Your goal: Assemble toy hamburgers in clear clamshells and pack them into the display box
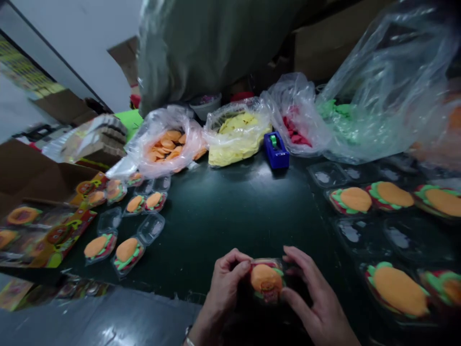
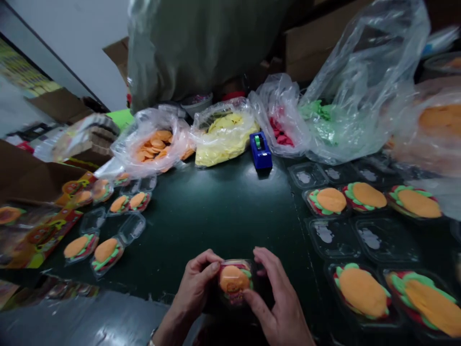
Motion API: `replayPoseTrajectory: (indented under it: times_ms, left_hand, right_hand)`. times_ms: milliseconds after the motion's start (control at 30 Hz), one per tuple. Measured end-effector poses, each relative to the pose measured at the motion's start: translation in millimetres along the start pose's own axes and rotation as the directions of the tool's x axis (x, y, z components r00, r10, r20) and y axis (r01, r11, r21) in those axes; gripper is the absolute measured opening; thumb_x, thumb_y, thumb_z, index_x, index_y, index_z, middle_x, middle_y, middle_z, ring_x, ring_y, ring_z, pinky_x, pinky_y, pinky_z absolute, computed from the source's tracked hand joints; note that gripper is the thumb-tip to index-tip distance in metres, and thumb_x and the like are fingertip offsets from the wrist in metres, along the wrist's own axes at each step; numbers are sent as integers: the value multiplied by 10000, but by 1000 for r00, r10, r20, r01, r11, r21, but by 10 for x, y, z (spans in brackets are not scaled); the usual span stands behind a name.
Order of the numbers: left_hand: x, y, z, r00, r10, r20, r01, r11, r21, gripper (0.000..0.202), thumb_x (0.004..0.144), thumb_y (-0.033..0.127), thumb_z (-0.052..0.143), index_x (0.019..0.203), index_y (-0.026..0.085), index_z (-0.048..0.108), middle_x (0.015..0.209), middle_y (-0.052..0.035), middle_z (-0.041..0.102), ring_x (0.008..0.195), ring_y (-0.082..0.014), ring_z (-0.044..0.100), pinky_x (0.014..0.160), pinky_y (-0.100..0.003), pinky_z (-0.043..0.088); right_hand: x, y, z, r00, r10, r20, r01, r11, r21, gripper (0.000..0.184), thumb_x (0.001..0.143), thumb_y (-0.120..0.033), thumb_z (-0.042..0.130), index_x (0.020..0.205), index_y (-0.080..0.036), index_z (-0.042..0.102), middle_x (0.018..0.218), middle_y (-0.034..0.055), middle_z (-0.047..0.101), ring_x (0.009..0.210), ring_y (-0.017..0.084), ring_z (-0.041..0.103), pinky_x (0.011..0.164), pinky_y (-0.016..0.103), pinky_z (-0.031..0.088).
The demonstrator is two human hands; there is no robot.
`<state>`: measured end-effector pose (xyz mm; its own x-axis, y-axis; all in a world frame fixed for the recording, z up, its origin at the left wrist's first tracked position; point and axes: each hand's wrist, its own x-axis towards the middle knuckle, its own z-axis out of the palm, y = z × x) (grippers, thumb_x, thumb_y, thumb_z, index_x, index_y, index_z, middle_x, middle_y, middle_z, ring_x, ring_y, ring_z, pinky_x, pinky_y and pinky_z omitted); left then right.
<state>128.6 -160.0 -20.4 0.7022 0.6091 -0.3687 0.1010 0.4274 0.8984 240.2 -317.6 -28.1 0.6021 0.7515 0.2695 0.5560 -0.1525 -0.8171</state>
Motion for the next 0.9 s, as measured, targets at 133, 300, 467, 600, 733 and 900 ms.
replayPoseTrajectory:
  times_ms: [133, 300, 467, 600, 733, 900]
  left_hand:
    - [-206, 23, 11, 999, -17, 30, 16, 999, 29, 217, 696, 359, 763, 678, 148, 714, 683, 12, 503, 651, -97, 460, 613, -200, 358]
    - [-462, 28, -29, 988, -108, 113, 105, 994, 27, 210, 736, 379, 738, 702, 172, 726, 711, -1, 504, 664, -111, 450, 607, -219, 350]
    - [-708, 53, -39, 970, -199, 142, 186, 977, 103, 222, 757, 397, 719, 706, 180, 725, 705, -3, 505, 663, -114, 452, 614, -228, 350]
    - [-843, 93, -25, 961, -233, 150, 212, 966, 148, 236, 751, 409, 721, 688, 182, 716, 689, 1, 505, 665, -114, 454, 624, -227, 353]
    - [-943, 91, -23, 947, -279, 159, 259, 956, 134, 235, 743, 411, 729, 686, 184, 706, 688, 4, 517, 656, -105, 463, 629, -222, 361]
    - [-997, 59, 1, 885, -423, 192, 429, 903, 15, 272, 682, 425, 777, 701, 177, 666, 663, 15, 546, 536, -71, 447, 509, -193, 325]
  right_hand:
    - [-45, -145, -145, 983, 143, 112, -152, 986, 74, 229, 949, -340, 431, 785, -214, 528, 673, -24, 569, 594, 115, 565, 536, 196, 455]
    - [-131, -212, -264, 931, 84, 356, -119, 990, 79, 377, 980, -367, 364, 665, -205, 494, 585, -33, 520, 524, 103, 503, 504, 211, 372]
    - [-318, -298, -395, 885, 56, 462, -117, 988, 103, 418, 980, -406, 357, 652, -208, 525, 566, -20, 543, 527, 113, 512, 531, 217, 377]
    - [-440, -382, -432, 882, 98, 460, -199, 964, 175, 463, 964, -444, 372, 613, -208, 562, 556, -5, 540, 502, 117, 483, 526, 217, 388]
    - [-541, -369, -384, 880, 151, 450, -283, 928, 241, 521, 944, -505, 379, 547, -199, 520, 513, -11, 478, 479, 113, 450, 492, 210, 372]
    - [-633, -296, -349, 875, 184, 448, -359, 867, 344, 523, 912, -547, 415, 534, -194, 492, 500, -17, 437, 466, 113, 434, 470, 203, 367]
